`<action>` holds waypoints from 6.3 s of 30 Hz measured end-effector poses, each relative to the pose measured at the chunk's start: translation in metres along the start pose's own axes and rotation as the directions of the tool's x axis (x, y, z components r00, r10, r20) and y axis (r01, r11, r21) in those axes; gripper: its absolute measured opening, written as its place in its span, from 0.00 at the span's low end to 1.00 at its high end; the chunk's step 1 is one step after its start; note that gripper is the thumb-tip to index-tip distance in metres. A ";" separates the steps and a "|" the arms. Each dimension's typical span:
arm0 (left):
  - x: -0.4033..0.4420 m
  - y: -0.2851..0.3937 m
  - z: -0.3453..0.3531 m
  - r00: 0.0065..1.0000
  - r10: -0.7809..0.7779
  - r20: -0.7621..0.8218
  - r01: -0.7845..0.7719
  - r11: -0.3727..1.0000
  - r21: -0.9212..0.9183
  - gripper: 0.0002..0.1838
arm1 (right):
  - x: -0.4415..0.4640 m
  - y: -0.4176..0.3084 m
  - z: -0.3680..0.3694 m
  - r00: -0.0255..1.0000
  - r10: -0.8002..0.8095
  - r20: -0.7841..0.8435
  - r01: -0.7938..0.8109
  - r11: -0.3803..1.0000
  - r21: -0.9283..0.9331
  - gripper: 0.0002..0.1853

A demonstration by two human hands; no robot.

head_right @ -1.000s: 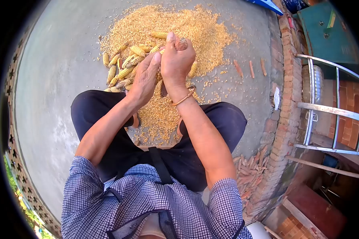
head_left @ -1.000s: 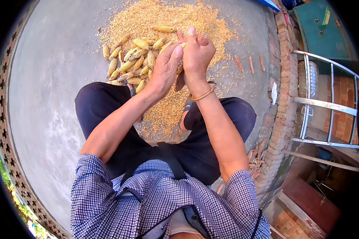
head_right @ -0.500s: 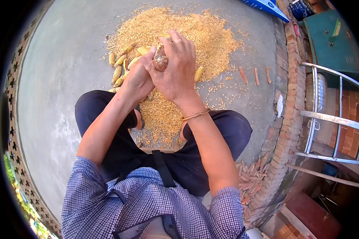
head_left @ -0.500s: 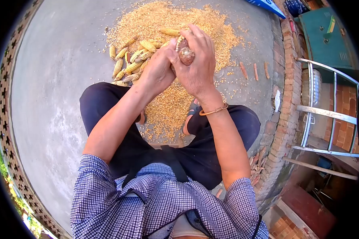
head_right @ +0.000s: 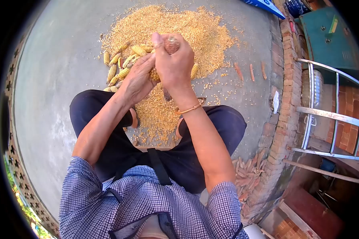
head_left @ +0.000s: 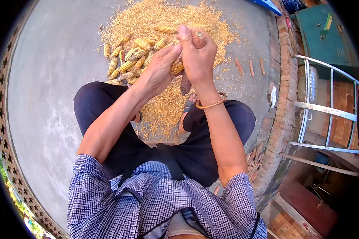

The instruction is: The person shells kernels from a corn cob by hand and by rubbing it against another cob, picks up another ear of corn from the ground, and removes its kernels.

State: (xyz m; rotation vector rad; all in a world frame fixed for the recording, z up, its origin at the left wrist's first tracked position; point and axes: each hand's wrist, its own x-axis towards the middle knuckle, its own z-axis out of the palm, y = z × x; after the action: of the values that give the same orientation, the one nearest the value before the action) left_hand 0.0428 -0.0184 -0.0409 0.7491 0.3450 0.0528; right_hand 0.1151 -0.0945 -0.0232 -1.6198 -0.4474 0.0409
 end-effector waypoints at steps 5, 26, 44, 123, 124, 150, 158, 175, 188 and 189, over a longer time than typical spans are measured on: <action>0.006 0.004 -0.010 0.999 -0.040 -0.034 0.036 0.995 -0.098 0.18 | -0.003 -0.019 -0.020 0.998 0.042 0.047 -0.049 0.983 0.178 0.16; 0.006 0.005 -0.005 0.998 -0.029 -0.052 0.023 0.992 -0.121 0.19 | 0.002 0.006 -0.010 0.992 -0.086 0.095 0.083 0.996 0.036 0.17; -0.002 -0.008 -0.002 0.997 -0.070 -0.021 0.072 0.990 0.119 0.19 | -0.008 0.008 0.007 0.993 -0.108 -0.048 0.067 0.854 -0.516 0.20; -0.011 -0.008 0.002 1.000 -0.011 0.013 0.009 0.995 0.099 0.18 | -0.023 -0.008 0.009 0.985 -0.142 -0.099 0.096 0.923 -0.373 0.15; -0.010 -0.011 0.003 1.000 0.010 0.017 -0.013 0.981 0.191 0.19 | -0.021 0.002 0.009 0.979 -0.155 -0.130 0.094 0.918 -0.385 0.16; -0.011 0.027 -0.011 0.943 -0.274 0.190 0.269 0.962 0.054 0.19 | 0.004 0.002 -0.029 0.925 -0.341 0.169 0.346 0.938 0.001 0.10; -0.022 0.014 -0.005 0.991 -0.132 -0.015 0.128 0.915 0.382 0.25 | -0.014 -0.004 -0.021 0.807 -0.521 0.278 0.587 0.759 -0.282 0.14; -0.009 0.006 -0.014 0.978 -0.206 0.040 0.202 0.976 0.086 0.20 | -0.011 -0.012 -0.033 0.990 0.103 0.097 -0.121 0.974 0.194 0.19; -0.011 -0.009 -0.013 0.990 -0.138 0.025 0.122 0.934 0.337 0.22 | -0.025 0.002 -0.002 0.931 -0.350 0.106 0.359 0.822 -0.442 0.14; -0.009 -0.007 -0.013 0.989 -0.149 0.020 0.130 0.915 0.381 0.22 | -0.024 0.004 0.002 0.946 -0.321 0.044 0.310 0.858 -0.411 0.15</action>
State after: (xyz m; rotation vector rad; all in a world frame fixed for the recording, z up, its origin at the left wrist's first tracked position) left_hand 0.0296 -0.0163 -0.0521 1.1060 0.3663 -0.1730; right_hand 0.0933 -0.0997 -0.0333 -1.9377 -0.7357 -0.3457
